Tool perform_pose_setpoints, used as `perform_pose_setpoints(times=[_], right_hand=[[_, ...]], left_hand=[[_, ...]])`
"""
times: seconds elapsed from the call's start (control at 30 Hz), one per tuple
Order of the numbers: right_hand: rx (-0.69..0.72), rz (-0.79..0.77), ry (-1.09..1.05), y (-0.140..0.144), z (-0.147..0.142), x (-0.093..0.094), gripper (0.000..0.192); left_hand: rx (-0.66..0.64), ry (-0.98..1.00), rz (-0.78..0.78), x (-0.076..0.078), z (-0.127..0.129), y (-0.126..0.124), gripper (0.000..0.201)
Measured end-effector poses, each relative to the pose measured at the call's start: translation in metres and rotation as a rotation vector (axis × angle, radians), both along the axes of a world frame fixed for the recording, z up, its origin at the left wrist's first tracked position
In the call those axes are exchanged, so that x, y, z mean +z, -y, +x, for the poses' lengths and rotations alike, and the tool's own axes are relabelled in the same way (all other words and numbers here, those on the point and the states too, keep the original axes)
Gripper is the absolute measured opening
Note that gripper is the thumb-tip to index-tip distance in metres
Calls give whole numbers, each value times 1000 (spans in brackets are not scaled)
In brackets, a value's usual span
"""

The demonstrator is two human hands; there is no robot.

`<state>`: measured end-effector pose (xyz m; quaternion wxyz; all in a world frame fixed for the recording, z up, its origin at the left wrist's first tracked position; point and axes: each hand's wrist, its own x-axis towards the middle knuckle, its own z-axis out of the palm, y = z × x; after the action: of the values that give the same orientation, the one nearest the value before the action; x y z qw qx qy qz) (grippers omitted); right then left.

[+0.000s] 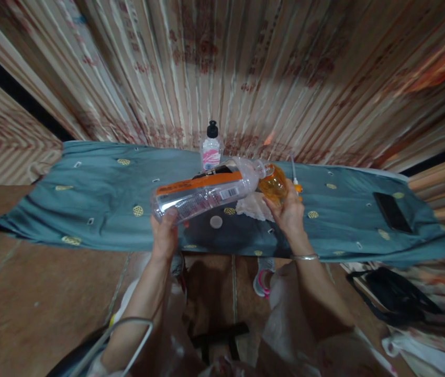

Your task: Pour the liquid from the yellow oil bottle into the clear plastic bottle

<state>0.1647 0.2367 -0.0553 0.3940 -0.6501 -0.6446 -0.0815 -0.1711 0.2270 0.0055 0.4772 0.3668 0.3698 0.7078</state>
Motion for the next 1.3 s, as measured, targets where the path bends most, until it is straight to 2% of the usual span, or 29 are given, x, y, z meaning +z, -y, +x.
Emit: perform_pose_setpoints(times=[0.17,0.7,0.9,1.3], right_hand=[[0,-5,-4,2,-2,1,78],[-26,-44,0,5,-3,8,78],[-42,-67,-6,5,-1,6,80],[-26,-36,-1,6,-3,7,79]], left_hand=[[-10,2,9,-1,0,0,50],[3,37,9,-1,1,0,59],[-8,9,24,1,1,2,56],[6,-16,9,0,0,1,58]])
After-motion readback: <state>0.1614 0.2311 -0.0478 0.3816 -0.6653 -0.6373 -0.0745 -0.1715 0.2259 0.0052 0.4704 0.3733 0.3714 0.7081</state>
